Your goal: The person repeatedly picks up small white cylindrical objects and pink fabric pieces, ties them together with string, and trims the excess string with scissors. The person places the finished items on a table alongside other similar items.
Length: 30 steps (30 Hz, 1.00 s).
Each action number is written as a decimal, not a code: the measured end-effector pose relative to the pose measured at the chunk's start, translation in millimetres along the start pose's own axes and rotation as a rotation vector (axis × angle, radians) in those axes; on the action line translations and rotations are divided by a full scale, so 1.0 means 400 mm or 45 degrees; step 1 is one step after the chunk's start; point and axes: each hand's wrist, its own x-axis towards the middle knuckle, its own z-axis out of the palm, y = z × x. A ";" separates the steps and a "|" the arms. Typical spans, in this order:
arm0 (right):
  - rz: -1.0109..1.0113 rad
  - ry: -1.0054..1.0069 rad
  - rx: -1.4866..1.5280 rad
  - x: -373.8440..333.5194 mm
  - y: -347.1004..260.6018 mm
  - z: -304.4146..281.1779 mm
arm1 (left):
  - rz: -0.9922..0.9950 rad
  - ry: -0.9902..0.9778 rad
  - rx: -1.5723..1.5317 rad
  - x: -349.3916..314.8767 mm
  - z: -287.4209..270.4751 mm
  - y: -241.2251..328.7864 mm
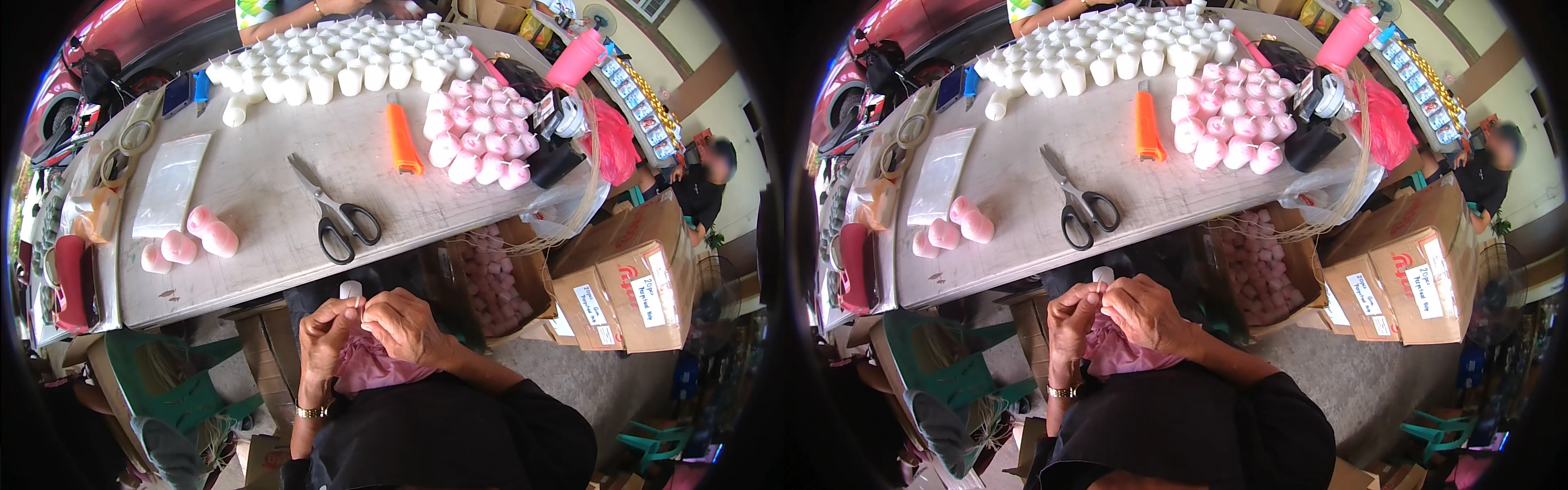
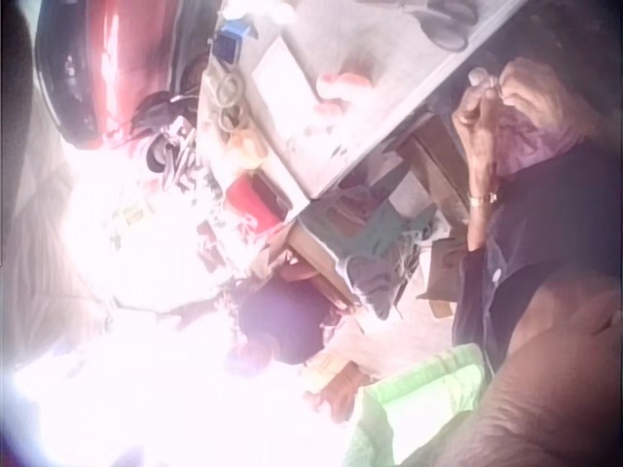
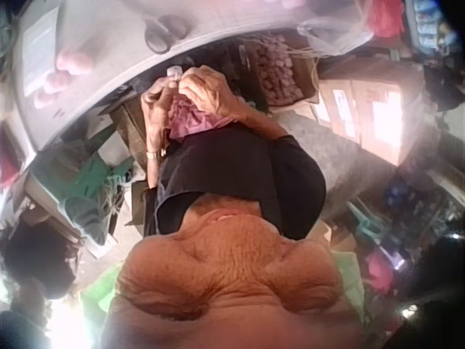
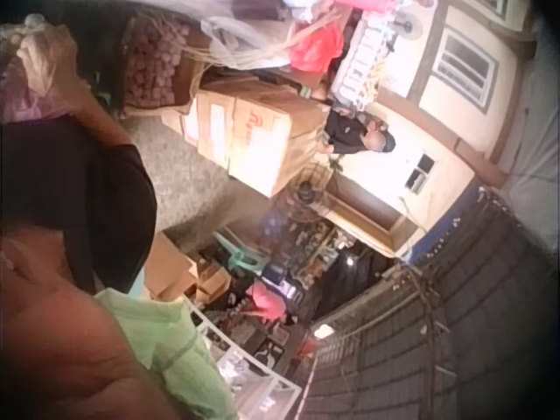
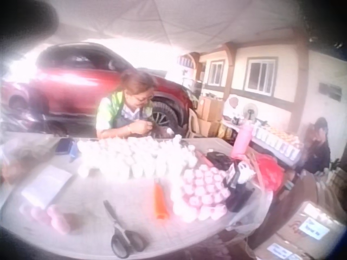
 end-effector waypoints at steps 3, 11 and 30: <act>0.095 0.061 0.134 0.001 0.001 -0.004 | 0.142 -0.011 0.418 -0.005 0.011 0.007; 0.272 0.048 0.297 0.008 0.006 0.014 | 0.336 0.004 0.669 -0.013 0.009 0.019; 0.317 0.018 0.230 0.002 0.007 0.045 | -0.112 0.291 0.358 -0.023 0.018 -0.005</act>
